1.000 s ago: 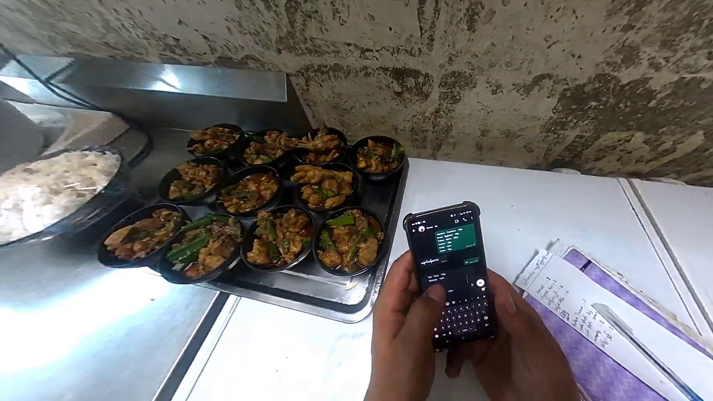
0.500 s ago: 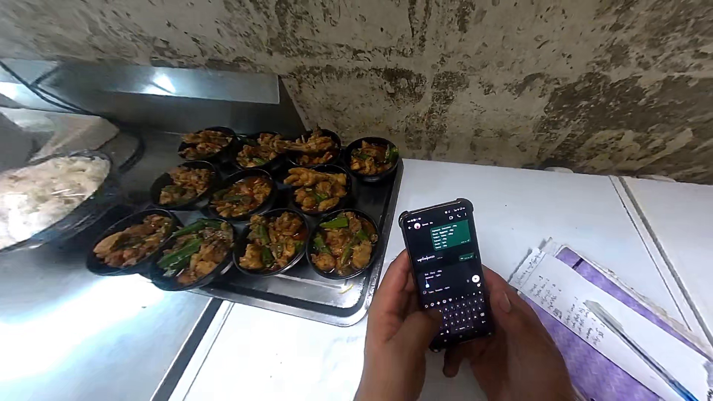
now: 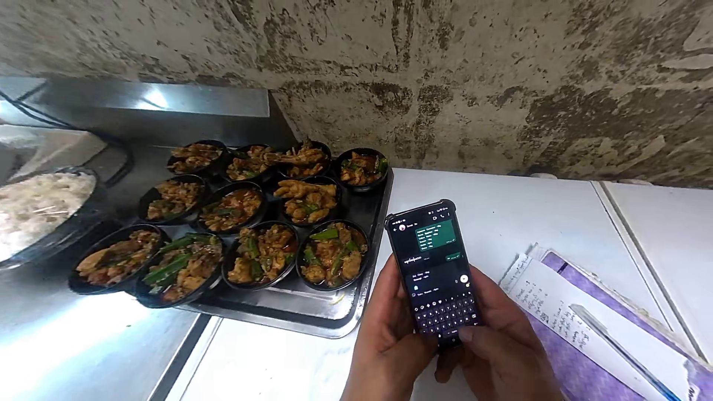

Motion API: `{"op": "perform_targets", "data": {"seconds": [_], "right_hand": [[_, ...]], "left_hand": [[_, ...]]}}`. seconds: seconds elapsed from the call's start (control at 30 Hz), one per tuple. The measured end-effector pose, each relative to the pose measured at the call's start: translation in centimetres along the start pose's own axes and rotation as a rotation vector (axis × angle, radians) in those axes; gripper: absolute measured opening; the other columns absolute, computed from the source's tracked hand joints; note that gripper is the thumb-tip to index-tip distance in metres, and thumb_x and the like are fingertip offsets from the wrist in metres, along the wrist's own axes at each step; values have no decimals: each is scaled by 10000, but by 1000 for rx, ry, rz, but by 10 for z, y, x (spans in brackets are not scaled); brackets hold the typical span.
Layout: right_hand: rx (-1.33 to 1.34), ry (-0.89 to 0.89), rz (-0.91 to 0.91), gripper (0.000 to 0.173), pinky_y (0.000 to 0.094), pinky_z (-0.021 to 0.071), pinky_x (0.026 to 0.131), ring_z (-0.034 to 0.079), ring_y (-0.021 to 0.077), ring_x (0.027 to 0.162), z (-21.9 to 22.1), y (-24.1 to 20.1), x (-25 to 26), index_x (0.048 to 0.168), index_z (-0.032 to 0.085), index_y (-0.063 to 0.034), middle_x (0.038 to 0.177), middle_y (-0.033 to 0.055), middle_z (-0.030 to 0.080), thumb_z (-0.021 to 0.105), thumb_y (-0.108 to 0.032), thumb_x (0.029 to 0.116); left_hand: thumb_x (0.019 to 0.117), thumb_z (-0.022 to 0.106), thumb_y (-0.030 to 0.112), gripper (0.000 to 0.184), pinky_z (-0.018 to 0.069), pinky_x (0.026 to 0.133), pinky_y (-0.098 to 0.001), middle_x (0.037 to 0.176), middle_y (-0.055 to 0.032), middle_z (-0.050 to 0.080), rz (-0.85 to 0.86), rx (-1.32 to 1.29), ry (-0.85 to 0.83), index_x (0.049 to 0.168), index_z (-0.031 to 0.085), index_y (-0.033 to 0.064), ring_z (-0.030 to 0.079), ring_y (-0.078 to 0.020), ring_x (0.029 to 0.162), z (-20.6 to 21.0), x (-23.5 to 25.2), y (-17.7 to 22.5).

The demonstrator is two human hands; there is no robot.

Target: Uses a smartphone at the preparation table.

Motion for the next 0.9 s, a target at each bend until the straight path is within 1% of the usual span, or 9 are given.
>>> {"op": "perform_targets", "data": {"seconds": [0.1,0.27,0.37,0.43,0.5,0.57,0.7,0.77,0.9], "right_hand": [[-14,8,-12,662,489,638,598,717,374,1004,-1,0,0,1547,306,34,1319,264,609,400,159,903],[-59,94,-6,552,478,638,559,732,363,954,-3,0,-1,1531,363,39,1275,261,634,394,118,986],[-28,57,-10,569,487,638,581,725,368,978,-2,0,-1,1535,348,43,1291,263,624,388,116,972],[25,36,-3,555,492,634,586,722,374,981,-2,1,-1,1536,342,36,1300,267,618,358,67,982],[59,80,31,500,488,633,574,730,375,957,-3,2,-1,1526,365,22,1286,270,630,338,-20,1029],[37,135,57,476,480,633,549,738,370,926,-4,2,-1,1518,391,17,1264,267,644,308,-55,1055],[37,108,40,485,489,636,566,734,376,947,-3,2,-1,1523,373,31,1274,273,636,323,-7,1042],[38,90,29,500,494,636,572,732,380,950,-3,3,-1,1526,361,32,1275,275,633,335,8,1027],[-3,34,-3,542,501,639,591,726,377,979,0,2,-1,1536,326,43,1300,267,619,338,69,995]], "left_hand": [[741,477,-207,986,504,1062,-572,1484,-281,453,4,9,-11,1611,71,18,548,-411,1308,0,0,0],[737,479,-181,977,487,1073,-576,1491,-284,441,19,-2,-41,1609,81,8,532,-412,1320,1,1,0],[777,456,-186,917,505,1053,-568,1458,-282,482,6,8,9,1609,124,11,565,-399,1288,-1,0,0],[802,445,-193,886,514,1046,-563,1444,-273,506,-2,20,42,1610,146,14,584,-386,1272,-3,-1,0],[806,455,-188,884,511,1050,-566,1450,-274,500,-5,11,37,1608,136,3,582,-388,1275,-3,-1,0],[784,455,-178,900,507,1050,-569,1456,-282,486,-5,2,12,1602,122,-7,571,-395,1281,-1,0,1],[805,432,-198,865,516,1044,-564,1442,-283,505,-6,33,45,1603,157,-8,585,-394,1268,-3,0,1],[799,430,-200,871,517,1042,-568,1442,-288,503,0,34,45,1602,149,-14,585,-397,1268,-4,0,0],[801,470,-171,893,521,1040,-561,1455,-290,485,29,24,36,1603,108,-20,584,-397,1269,-4,0,1]]}}
Point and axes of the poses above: each hand's wrist, its own x-axis towards the middle knuckle, its own z-axis out of the palm, y = z × x, the point moved 9 cm from there along x, towards the middle knuckle
